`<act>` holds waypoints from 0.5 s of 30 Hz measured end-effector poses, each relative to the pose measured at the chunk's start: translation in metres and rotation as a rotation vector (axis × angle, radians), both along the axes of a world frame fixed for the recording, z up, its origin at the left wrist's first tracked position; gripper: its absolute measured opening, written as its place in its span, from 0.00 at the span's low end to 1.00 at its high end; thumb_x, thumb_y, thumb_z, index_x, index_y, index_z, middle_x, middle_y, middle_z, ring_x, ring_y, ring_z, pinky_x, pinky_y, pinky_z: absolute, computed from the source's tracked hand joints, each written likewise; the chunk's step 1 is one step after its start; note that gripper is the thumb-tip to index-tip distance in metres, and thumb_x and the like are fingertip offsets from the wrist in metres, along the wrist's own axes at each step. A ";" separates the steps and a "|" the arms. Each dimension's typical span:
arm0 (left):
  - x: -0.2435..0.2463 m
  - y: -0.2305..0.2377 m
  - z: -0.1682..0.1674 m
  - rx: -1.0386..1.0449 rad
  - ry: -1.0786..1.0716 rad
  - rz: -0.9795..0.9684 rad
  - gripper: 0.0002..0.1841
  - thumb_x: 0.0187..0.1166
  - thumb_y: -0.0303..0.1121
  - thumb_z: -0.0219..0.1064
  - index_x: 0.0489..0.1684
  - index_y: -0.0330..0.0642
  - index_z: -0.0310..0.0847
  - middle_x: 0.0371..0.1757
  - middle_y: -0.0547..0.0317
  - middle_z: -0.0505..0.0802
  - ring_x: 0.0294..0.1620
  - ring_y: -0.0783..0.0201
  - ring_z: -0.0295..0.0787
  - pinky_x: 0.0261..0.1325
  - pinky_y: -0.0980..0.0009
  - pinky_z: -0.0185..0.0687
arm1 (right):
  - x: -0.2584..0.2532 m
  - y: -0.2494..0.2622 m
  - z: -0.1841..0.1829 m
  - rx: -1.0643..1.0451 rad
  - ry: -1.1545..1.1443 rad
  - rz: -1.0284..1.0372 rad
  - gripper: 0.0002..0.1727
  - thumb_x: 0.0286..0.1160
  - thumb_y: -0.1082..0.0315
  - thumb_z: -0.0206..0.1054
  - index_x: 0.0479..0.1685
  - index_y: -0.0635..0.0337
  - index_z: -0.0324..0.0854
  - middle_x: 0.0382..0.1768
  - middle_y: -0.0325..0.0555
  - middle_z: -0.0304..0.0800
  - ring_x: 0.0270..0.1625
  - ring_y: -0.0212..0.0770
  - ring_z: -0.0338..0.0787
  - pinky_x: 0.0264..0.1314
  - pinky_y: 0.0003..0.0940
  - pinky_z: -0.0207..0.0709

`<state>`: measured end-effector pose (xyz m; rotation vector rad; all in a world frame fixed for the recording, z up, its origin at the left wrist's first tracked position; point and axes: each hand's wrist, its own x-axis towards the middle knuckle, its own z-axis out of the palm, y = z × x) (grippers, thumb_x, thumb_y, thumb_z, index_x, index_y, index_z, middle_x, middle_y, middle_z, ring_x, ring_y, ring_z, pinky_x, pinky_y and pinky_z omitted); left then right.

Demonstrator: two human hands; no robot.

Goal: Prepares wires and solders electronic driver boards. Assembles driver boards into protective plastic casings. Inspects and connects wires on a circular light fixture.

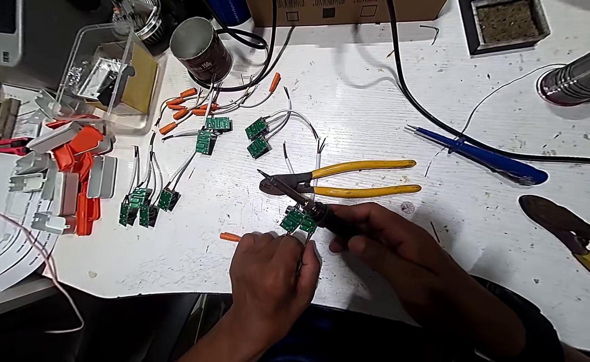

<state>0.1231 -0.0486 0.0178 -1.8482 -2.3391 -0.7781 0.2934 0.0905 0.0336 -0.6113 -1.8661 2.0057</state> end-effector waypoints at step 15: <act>0.000 0.003 0.000 -0.016 0.010 0.030 0.16 0.76 0.39 0.65 0.14 0.48 0.79 0.12 0.67 0.80 0.16 0.70 0.73 0.30 0.67 0.66 | 0.000 -0.001 0.001 0.052 -0.001 0.004 0.20 0.89 0.65 0.52 0.72 0.63 0.76 0.58 0.43 0.90 0.51 0.29 0.89 0.49 0.22 0.83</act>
